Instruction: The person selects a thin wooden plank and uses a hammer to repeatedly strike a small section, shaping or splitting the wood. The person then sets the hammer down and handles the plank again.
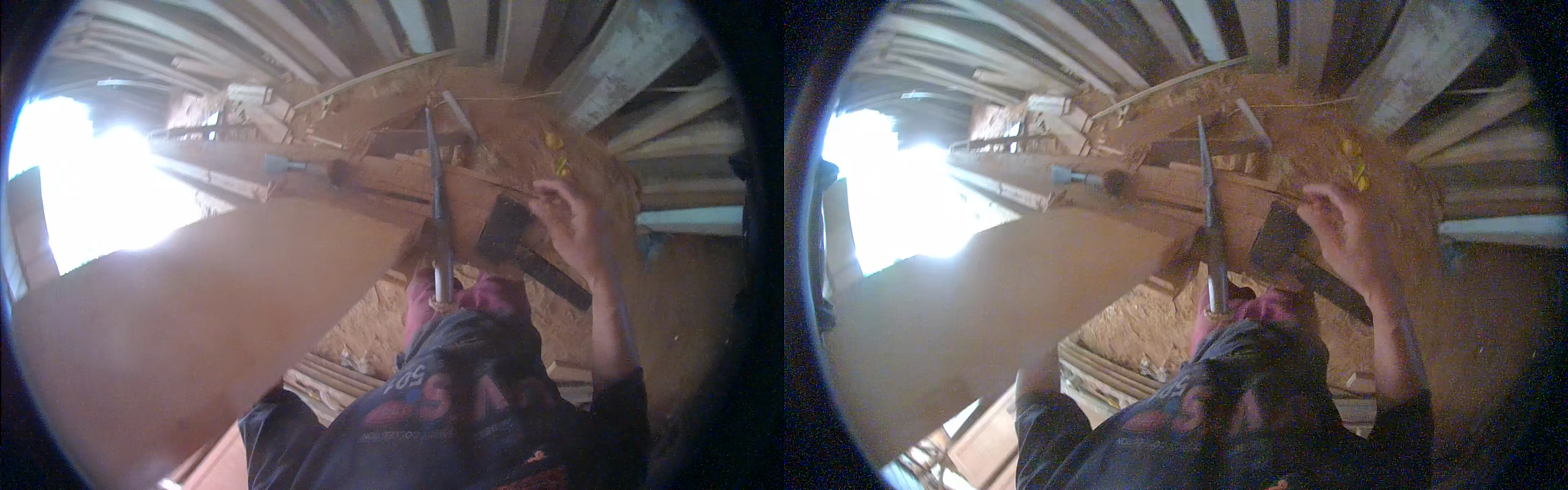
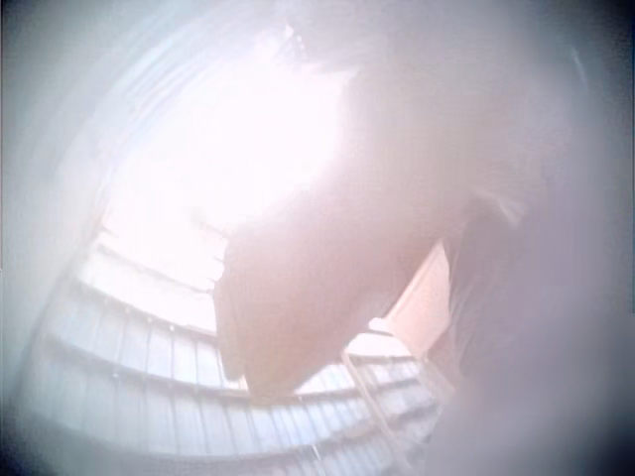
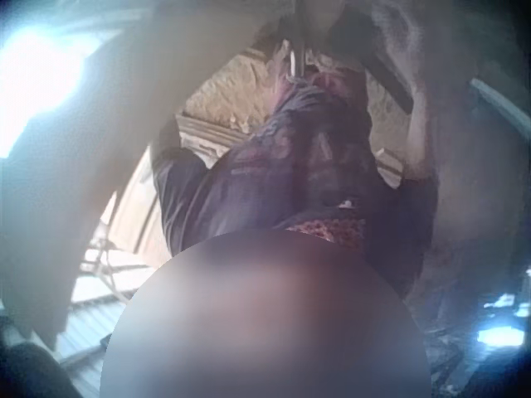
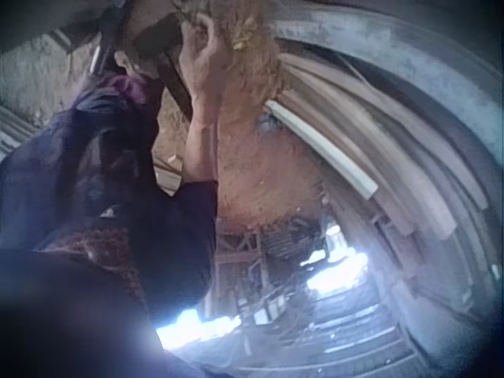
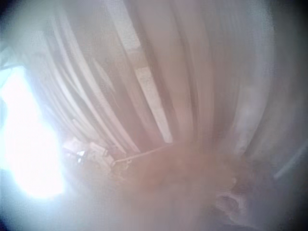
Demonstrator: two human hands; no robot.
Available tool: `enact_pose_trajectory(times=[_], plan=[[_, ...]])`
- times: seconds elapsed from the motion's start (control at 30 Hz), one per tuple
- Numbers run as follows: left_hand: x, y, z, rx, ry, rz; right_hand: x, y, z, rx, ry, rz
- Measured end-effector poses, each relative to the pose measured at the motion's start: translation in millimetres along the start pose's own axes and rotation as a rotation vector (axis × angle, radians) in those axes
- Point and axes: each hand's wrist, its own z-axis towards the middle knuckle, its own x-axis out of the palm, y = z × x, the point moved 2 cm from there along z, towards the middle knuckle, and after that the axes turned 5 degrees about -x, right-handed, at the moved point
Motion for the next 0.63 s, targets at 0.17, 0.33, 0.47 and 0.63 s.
enact_pose_trajectory(times=[0.17,0.33,0.47,0.63], plan=[[4.7,-45.7,-74.5,-0.104,-0.040,-0.209,1.8,-46.1,-45.2,-0.135,0.095,-0.150],[65.7,-145.4,-158.4,-0.065,-0.009,-0.474,-31.9,-164.8,-106.4,0.246,-0.027,-0.050],[86.3,-193.2,-169.7,-0.076,-0.070,-0.649,-45.6,-241.1,-153.5,0.367,-0.205,-0.002],[83.5,-238.4,-172.7,-0.329,-0.105,-0.602,-91.9,-197.9,-176.3,0.423,-0.032,-0.078]])
